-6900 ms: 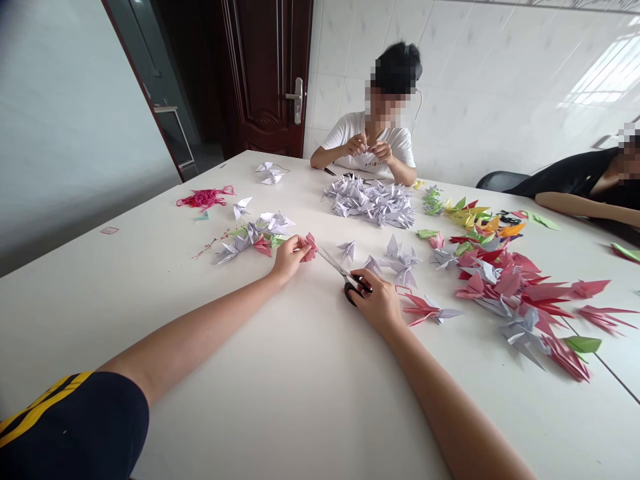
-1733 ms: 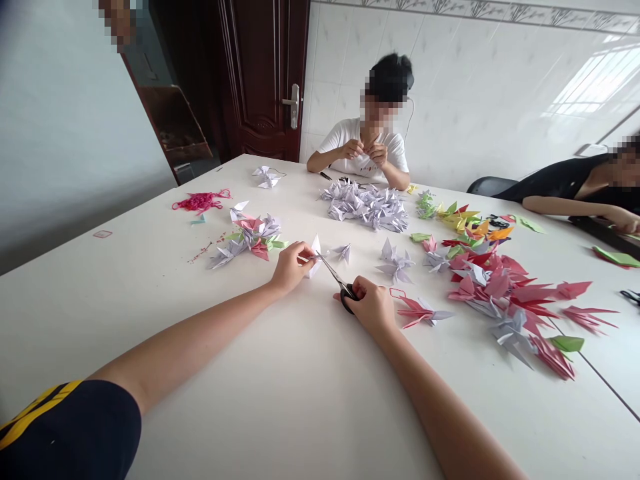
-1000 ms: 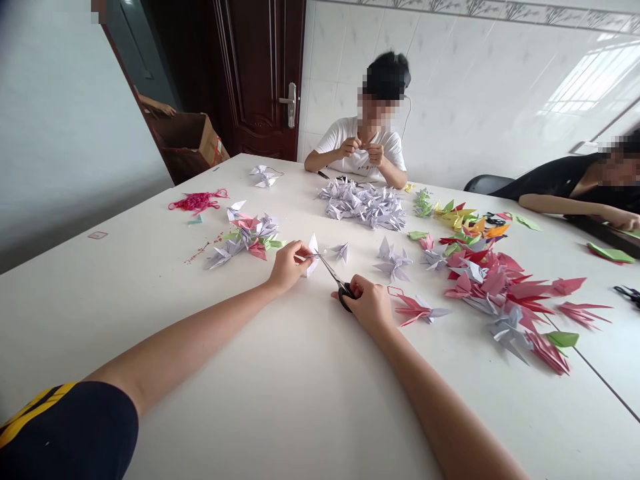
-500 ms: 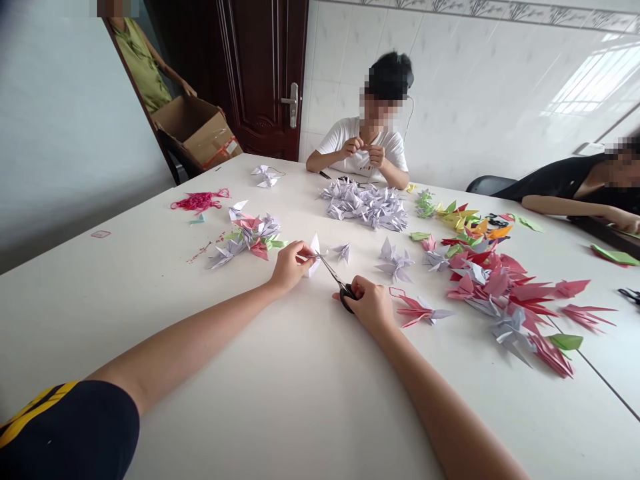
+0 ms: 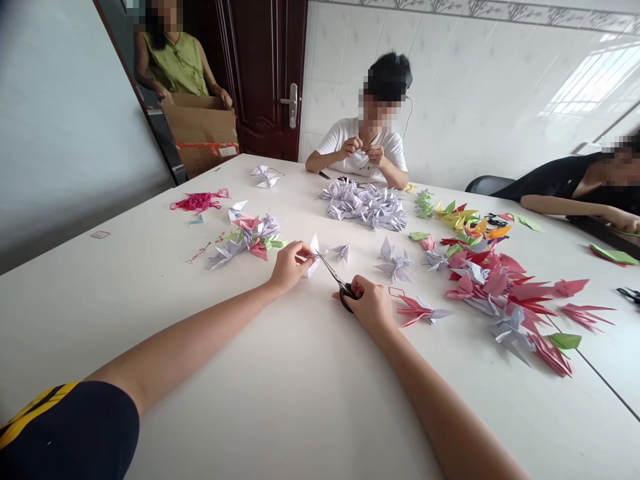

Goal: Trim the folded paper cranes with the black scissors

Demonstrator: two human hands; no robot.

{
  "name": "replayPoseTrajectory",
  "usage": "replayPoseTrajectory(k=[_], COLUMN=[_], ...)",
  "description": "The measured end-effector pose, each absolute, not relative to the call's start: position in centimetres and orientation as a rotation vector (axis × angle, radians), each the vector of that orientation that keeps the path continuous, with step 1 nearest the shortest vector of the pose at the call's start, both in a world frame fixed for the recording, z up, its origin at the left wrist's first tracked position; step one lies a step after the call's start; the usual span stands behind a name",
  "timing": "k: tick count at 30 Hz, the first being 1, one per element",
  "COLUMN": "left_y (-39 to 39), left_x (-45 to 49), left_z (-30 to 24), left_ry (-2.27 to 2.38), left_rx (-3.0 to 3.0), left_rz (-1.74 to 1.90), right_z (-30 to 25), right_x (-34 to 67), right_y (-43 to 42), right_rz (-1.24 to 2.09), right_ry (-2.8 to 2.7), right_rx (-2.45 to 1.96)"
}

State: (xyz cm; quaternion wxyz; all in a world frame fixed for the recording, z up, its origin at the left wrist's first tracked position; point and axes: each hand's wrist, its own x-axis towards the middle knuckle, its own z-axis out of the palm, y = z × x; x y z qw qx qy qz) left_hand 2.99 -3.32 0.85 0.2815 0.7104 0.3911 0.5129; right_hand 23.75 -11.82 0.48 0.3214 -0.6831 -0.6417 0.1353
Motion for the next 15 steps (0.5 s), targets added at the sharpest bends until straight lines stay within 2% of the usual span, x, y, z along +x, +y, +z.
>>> replayPoseTrajectory(k=[15], left_y=[-3.19], left_x=[3.01], left_z=[0.78], left_ry=[1.051], left_rx=[1.904], left_rz=[1.383], right_z=[0.41], right_x=[23.72], right_y=[-11.88], right_rz=[0.364], right_ry=[-1.679], right_rx=[-1.792])
